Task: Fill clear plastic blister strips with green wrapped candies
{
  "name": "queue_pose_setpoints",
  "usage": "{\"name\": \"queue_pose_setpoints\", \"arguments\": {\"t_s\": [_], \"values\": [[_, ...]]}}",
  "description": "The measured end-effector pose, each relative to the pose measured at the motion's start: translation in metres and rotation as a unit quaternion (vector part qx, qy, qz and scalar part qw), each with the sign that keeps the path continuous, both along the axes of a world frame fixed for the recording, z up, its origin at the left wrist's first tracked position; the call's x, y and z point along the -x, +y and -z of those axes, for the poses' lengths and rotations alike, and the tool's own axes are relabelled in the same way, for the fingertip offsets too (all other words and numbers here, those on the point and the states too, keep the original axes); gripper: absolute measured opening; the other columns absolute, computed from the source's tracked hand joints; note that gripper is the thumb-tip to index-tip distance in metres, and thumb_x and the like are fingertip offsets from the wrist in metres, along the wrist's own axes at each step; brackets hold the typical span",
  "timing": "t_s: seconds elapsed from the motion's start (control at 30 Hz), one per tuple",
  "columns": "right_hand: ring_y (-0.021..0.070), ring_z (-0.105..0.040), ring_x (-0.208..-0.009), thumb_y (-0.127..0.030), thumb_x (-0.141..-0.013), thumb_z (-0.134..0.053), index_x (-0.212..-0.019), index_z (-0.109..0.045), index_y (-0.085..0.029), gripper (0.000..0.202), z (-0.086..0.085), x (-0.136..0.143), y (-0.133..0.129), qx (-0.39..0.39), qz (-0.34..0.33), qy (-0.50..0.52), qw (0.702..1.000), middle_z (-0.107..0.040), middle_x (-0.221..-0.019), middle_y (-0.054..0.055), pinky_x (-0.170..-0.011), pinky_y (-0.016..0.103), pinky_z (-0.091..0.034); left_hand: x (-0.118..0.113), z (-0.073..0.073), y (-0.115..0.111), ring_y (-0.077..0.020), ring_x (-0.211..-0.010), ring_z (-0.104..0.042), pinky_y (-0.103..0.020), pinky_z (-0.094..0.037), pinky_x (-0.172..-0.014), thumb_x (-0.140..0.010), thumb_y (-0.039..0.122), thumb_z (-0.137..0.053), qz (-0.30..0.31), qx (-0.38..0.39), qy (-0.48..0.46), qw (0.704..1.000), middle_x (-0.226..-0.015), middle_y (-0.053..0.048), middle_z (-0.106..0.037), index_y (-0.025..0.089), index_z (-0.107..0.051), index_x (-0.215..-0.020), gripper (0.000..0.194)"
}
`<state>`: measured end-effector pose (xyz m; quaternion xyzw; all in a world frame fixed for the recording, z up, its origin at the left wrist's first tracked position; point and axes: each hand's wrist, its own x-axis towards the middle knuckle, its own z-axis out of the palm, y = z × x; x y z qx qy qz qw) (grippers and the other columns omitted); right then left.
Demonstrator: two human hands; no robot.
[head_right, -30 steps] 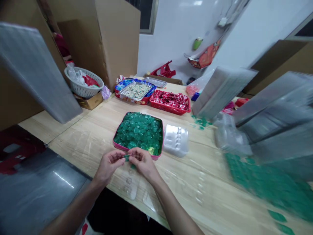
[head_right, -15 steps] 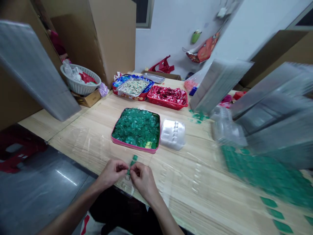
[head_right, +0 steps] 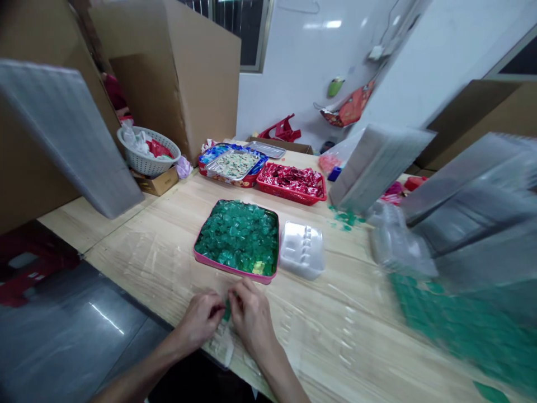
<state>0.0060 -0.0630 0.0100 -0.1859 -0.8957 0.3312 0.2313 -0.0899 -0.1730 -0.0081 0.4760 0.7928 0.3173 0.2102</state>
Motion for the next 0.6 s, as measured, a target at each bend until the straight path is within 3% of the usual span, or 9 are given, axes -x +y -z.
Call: {"name": "queue_pose_setpoints", "arguments": {"t_s": [0.17,0.3,0.5,0.6], "values": [[0.0189,-0.057,-0.085,-0.001,-0.076,-0.046,-0.091,-0.064,-0.019,0.029,-0.021,0.051,0.033,-0.081,-0.036,-0.006,0.996,-0.061,-0.089,0.007,-0.074,0.029,-0.045,0.000,-0.007,0.001,-0.0157,-0.061,-0.055,-0.026,-0.031,-0.057,-0.084,0.020,-0.041,-0.020,-0.023,-0.029,0.999,-0.064,-0.005,-0.061,0.016,-0.064,-0.065,0.031],[0.0192,-0.058,-0.083,0.003,-0.067,-0.049,-0.084,-0.066,-0.017,0.032,-0.021,0.074,0.048,-0.119,-0.057,-0.084,0.988,-0.061,-0.086,0.007,-0.075,0.028,-0.044,0.007,-0.014,0.002,-0.0125,-0.053,-0.048,-0.024,-0.028,-0.051,-0.081,0.021,-0.046,-0.049,-0.041,-0.074,0.995,-0.055,-0.001,-0.057,0.016,-0.064,-0.061,0.027],[0.0149,-0.056,-0.069,-0.009,-0.071,-0.056,-0.087,-0.063,-0.019,0.020,-0.011,0.056,0.055,0.046,-0.032,0.037,0.998,-0.060,-0.081,0.002,-0.066,0.028,-0.046,0.025,-0.017,0.012,-0.0118,-0.055,-0.051,-0.022,-0.038,-0.052,-0.074,0.025,-0.054,-0.129,-0.142,-0.219,0.957,-0.060,0.000,-0.060,0.014,-0.065,-0.071,0.016],[0.0145,-0.057,-0.069,-0.016,-0.072,-0.059,-0.087,-0.062,-0.019,0.015,-0.013,0.042,0.049,0.140,-0.042,0.089,0.985,-0.060,-0.080,0.002,-0.064,0.027,-0.047,0.027,-0.023,0.021,-0.0112,-0.054,-0.052,-0.022,-0.040,-0.050,-0.069,0.033,-0.063,-0.163,-0.197,-0.359,0.898,-0.061,0.000,-0.059,0.013,-0.064,-0.074,0.020]]}}
